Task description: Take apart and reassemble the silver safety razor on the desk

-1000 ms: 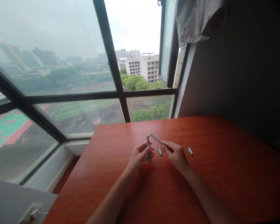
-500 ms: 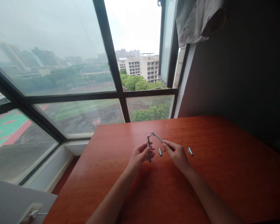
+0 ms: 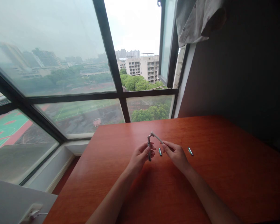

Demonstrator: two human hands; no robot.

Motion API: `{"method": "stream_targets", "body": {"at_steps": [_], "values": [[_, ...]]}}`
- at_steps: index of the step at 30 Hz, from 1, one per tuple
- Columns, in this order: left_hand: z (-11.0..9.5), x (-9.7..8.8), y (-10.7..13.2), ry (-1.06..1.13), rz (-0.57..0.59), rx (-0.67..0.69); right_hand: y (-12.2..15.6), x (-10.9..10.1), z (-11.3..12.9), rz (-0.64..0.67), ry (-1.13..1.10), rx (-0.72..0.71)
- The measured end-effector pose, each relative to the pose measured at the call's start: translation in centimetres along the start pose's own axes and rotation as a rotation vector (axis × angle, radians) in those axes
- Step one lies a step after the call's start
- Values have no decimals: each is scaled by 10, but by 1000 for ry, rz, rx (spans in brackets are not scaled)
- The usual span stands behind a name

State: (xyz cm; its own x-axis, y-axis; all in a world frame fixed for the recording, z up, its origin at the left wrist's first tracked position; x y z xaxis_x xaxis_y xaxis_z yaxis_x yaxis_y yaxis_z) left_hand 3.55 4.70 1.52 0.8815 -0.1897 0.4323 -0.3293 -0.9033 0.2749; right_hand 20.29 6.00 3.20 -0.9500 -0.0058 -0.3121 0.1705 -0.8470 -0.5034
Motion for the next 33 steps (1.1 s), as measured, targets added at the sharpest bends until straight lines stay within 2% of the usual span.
{"method": "stream_targets", "body": {"at_steps": [9, 16, 33], "values": [[-4, -5, -2, -17, -67, 48, 1, 6, 5, 74, -101, -32], [-9, -8, -3, -98, -113, 117, 0, 1, -2, 11, -9, -17], [-13, -9, -1, -94, -126, 131, 1, 3, 6, 73, -83, -42]]}}
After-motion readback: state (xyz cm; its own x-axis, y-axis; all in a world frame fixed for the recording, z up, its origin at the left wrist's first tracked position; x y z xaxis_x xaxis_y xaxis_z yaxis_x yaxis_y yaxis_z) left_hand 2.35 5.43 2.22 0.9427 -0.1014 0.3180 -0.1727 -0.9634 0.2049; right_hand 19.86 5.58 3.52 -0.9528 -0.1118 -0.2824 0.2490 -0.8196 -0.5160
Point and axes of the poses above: each hand's wrist, its own y-axis away from the middle knuckle, its own x-axis out of the palm, z = x × y, the point moved 6 cm from there along -y, towards the middle knuckle, and after that the axes turned 13 degrees about -x, right-handed, at the moved point
